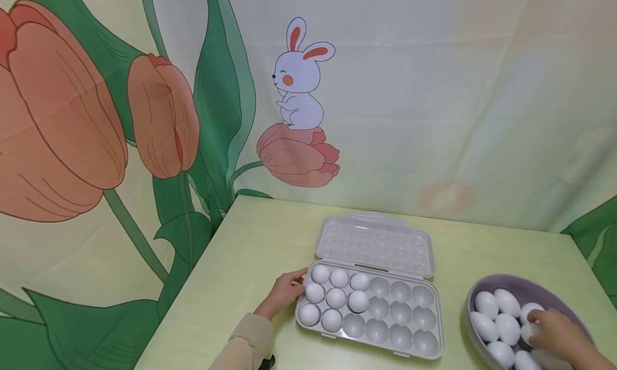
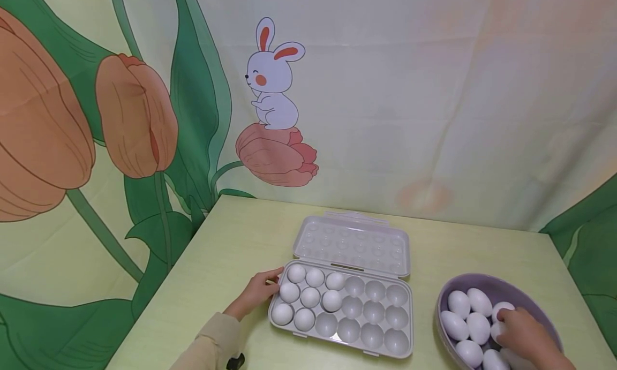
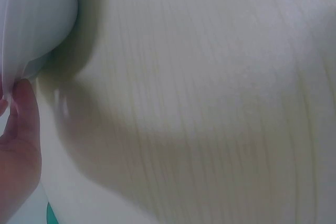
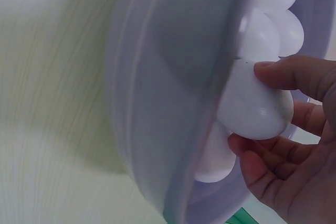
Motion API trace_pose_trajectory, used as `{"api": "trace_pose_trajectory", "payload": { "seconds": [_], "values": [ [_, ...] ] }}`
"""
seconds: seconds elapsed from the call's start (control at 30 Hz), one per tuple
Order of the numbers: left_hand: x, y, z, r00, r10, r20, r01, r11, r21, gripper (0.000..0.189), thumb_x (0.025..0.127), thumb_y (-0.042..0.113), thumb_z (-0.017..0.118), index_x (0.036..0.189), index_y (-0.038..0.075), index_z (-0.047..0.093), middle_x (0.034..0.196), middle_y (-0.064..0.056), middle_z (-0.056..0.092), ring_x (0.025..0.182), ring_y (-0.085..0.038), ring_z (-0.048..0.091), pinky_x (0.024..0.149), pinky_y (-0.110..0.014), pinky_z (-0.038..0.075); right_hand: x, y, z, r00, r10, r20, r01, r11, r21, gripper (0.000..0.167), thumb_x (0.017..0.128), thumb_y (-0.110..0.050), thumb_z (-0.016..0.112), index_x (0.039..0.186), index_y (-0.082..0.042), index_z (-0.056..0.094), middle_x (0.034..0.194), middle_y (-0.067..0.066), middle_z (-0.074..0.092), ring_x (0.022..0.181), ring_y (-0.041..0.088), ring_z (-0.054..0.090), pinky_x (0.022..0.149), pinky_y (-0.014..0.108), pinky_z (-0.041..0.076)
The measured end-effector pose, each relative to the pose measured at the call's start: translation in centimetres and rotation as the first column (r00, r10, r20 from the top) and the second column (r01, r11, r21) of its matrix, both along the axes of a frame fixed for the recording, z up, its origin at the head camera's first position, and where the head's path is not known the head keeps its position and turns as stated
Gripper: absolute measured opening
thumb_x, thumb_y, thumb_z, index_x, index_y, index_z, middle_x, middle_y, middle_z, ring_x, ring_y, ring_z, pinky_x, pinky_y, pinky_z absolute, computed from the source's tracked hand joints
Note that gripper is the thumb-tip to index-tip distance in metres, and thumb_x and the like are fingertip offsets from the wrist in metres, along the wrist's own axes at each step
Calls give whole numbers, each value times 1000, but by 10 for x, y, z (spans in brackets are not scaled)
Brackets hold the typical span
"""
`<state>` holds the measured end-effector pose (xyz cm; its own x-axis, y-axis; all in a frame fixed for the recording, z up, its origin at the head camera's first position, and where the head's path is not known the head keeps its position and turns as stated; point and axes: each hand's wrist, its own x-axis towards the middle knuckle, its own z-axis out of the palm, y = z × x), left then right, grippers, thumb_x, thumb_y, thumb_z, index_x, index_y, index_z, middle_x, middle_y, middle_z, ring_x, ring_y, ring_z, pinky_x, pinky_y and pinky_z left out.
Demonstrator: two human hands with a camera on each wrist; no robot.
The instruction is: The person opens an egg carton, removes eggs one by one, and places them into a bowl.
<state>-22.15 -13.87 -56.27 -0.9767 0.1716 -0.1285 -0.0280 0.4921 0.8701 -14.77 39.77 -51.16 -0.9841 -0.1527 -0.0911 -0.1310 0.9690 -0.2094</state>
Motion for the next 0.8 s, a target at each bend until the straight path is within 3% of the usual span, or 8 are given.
{"api": "trace_pose_trajectory", "payload": {
  "seconds": [0.17, 0.27, 0.5, 0.67, 0.8],
  "values": [
    [0, 0, 0, 1000, 1, 4, -1, 1000, 5, 52, 76, -1, 50, 128, 3, 46, 90, -13, 54, 65, -10, 48, 52, -21, 43, -6, 1, -1, 989, -67, 132, 66, 998, 14, 40, 63, -17, 70, 91, 6, 55, 79, 15, 58, 74, 30, 55, 64, 43, 44],
    [0, 0, -1, 1000, -2, 0, 2, 1000, 6, 52, 76, 0, 50, 128, 2, 45, 90, -12, 54, 65, -9, 48, 52, -20, 43, -7, 1, -1, 982, -86, 166, 86, 996, 8, 46, 63, -19, 72, 95, 7, 51, 83, 19, 58, 79, 33, 56, 66, 45, 44],
    [0, 0, -4, 1000, -2, 0, 2, 1000, 6, 52, 76, 1, 50, 128, 3, 45, 90, -11, 54, 66, -10, 49, 53, -21, 43, -4, -1, -3, 995, -51, 85, 49, 999, 17, 33, 62, -17, 71, 84, -1, 51, 71, 4, 54, 64, 18, 48, 56, 35, 39],
    [0, 1, -4, 1000, 5, -1, -5, 1000, 5, 52, 76, 0, 50, 128, 3, 46, 90, -12, 54, 65, -10, 49, 53, -22, 44, 0, -2, -5, 1000, -16, -3, 16, 1000, 10, 28, 60, -15, 69, 79, -5, 51, 68, 2, 51, 60, 15, 44, 53, 32, 36],
    [0, 1, -2, 1000, 10, 6, -10, 1000, 11, 52, 76, 0, 50, 128, 3, 46, 90, -12, 54, 64, -9, 49, 52, -21, 44, -1, -2, -7, 1000, -13, 11, 13, 1000, 6, 26, 61, -14, 68, 78, -5, 51, 67, 1, 50, 60, 15, 42, 53, 31, 35]
  ]
}}
